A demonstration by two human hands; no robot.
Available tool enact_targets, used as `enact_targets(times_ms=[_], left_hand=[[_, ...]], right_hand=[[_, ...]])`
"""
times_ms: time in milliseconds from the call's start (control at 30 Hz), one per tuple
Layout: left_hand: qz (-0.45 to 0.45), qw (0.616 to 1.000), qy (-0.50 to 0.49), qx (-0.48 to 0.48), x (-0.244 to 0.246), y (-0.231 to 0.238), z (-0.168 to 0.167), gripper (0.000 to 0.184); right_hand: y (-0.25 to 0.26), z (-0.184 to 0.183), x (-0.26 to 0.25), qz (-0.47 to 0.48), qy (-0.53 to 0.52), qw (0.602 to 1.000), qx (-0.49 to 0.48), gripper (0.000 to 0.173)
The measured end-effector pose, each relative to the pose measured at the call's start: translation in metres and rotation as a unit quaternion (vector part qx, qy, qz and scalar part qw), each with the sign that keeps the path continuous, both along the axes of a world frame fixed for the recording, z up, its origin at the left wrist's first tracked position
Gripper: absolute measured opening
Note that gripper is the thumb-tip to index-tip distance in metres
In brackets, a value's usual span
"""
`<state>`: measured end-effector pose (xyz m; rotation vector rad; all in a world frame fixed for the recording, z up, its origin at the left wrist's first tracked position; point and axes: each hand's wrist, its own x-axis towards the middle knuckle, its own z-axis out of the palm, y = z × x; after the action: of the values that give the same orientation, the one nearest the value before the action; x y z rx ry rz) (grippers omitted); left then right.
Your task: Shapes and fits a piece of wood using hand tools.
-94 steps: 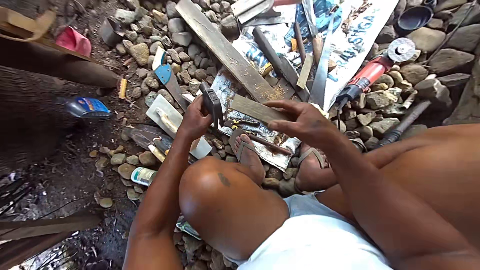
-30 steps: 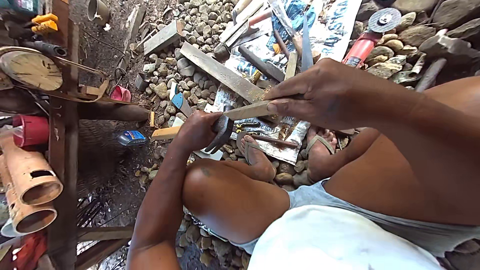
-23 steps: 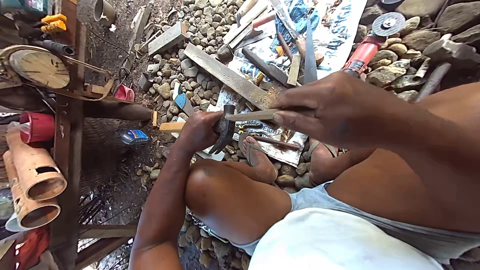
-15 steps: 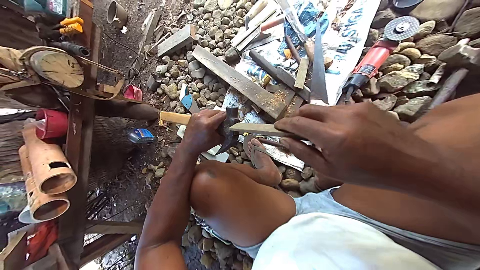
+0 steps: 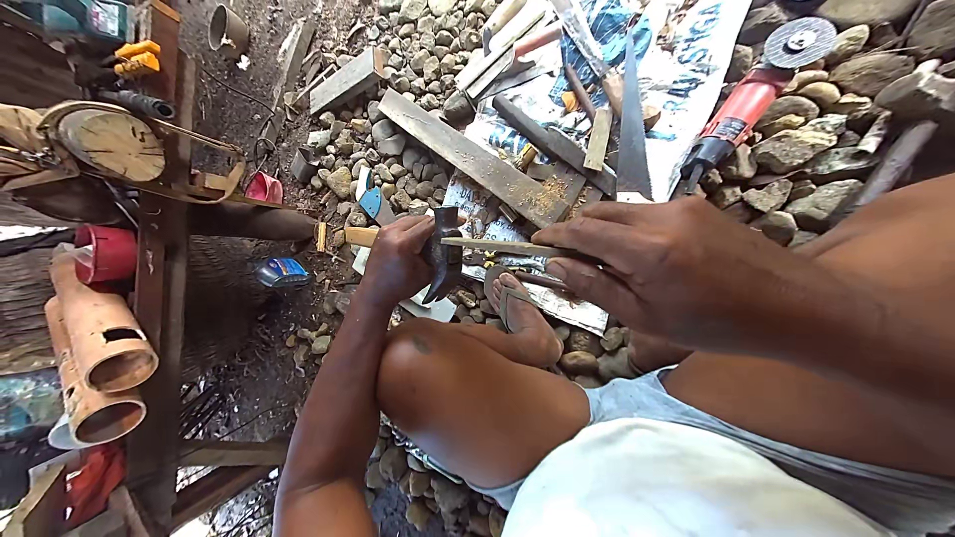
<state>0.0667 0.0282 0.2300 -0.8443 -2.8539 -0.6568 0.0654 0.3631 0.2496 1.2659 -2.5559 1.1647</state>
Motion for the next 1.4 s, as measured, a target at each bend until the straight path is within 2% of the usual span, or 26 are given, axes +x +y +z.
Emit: enact_targets(times_ms=[100,233,400,500,600,733,867,933,1000,1133,1200,1300,1400], left_hand=[[0.002,0.999,-0.011,0.034,0.000,0.001,0.000,0.030],[0.031,0.998,-0.008,0.053,0.002,0.000,-0.001,0.025],[0.065,0.996,-0.039,0.043,0.004,-0.002,-0.002,0.026],[0.079,0.995,-0.050,0.034,0.001,-0.003,-0.004,0.026],[0.123,0.989,-0.083,0.010,-0.005,-0.004,-0.004,0.022],[0.192,0.950,-0.237,-0.063,-0.039,-0.007,-0.012,0.020],[0.210,0.918,-0.324,-0.091,-0.075,-0.011,-0.054,0.022],[0.207,0.909,-0.356,-0.067,-0.086,-0.009,-0.087,0.028],[0.206,0.903,-0.375,-0.038,-0.094,-0.007,-0.129,0.032],[0.220,0.886,-0.407,-0.030,-0.110,0.000,-0.206,0.036],[0.229,0.879,-0.416,-0.037,-0.116,0.002,-0.230,0.037],[0.235,0.874,-0.423,-0.046,-0.125,0.002,-0.249,0.036],[0.236,0.870,-0.428,-0.063,-0.133,0.002,-0.255,0.034]], right_hand=[[0.002,0.001,-0.002,0.001,-0.008,1.000,-0.018,0.036],[0.015,0.007,-0.019,-0.031,-0.037,0.998,-0.051,0.034],[0.033,-0.010,-0.059,-0.150,-0.135,0.978,-0.048,0.040],[0.033,-0.032,-0.075,-0.199,-0.190,0.961,-0.016,0.041],[0.023,-0.063,-0.080,-0.203,-0.211,0.955,0.050,0.041],[-0.006,-0.127,-0.076,-0.182,-0.293,0.922,0.173,0.051],[-0.043,-0.194,-0.074,-0.190,-0.363,0.883,0.228,0.054],[-0.062,-0.225,-0.075,-0.203,-0.350,0.884,0.233,0.053],[-0.077,-0.251,-0.077,-0.206,-0.286,0.903,0.245,0.047],[-0.086,-0.272,-0.090,-0.209,-0.243,0.911,0.260,0.039],[-0.076,-0.276,-0.111,-0.255,-0.258,0.898,0.248,0.039],[-0.055,-0.279,-0.149,-0.337,-0.276,0.860,0.265,0.044],[-0.044,-0.292,-0.176,-0.354,-0.253,0.843,0.317,0.057]])
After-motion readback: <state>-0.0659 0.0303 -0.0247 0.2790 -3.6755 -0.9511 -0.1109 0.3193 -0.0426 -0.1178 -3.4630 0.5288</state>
